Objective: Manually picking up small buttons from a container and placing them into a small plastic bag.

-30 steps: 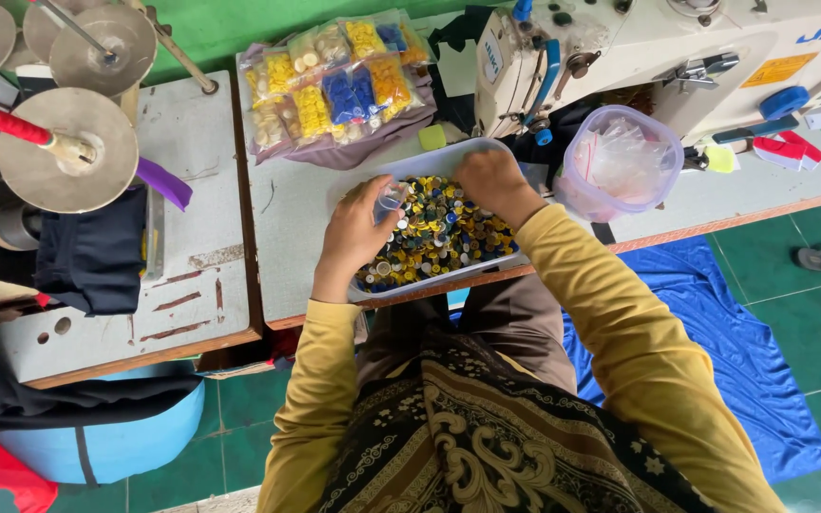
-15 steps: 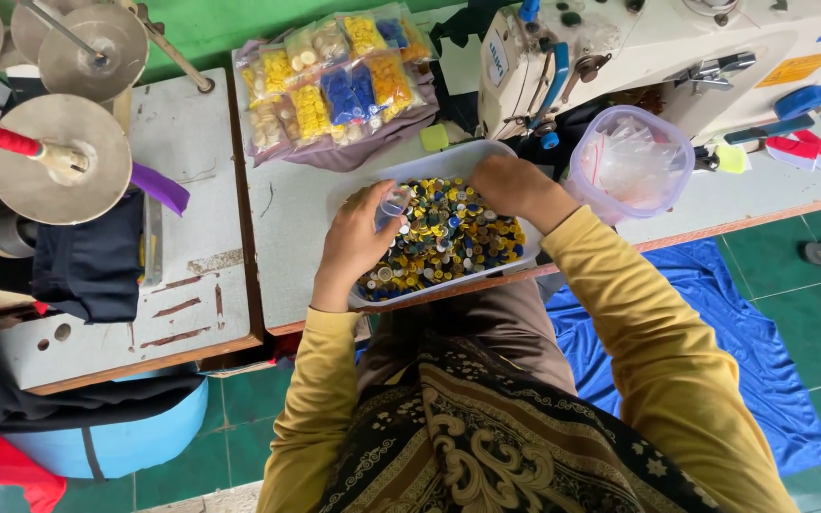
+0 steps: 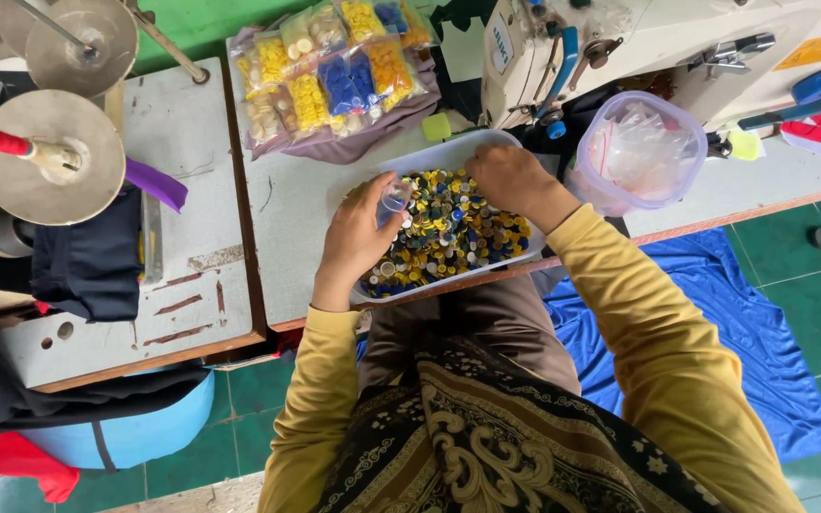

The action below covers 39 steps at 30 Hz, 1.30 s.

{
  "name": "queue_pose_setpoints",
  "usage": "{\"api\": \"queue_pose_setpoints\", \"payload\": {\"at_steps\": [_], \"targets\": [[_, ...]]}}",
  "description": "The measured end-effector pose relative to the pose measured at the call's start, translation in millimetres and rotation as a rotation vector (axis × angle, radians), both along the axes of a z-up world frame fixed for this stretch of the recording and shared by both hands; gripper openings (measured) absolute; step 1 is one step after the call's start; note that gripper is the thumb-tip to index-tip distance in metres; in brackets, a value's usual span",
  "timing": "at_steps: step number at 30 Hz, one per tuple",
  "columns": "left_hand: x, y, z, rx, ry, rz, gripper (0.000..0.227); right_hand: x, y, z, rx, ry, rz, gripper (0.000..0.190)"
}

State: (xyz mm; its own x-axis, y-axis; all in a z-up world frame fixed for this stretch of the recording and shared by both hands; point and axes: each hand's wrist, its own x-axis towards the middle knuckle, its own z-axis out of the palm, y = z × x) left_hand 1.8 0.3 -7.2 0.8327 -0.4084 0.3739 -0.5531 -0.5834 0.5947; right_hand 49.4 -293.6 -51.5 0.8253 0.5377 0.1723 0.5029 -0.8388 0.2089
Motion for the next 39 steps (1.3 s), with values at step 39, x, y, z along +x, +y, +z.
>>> {"api": "queue_pose_setpoints", "payload": {"at_steps": [39], "targets": [[0.7, -8.9, 10.9, -0.138, 0.038, -0.057, 0.052, 19.0, 12.0, 16.0, 0.394, 0.581, -0.019, 0.012]]}}
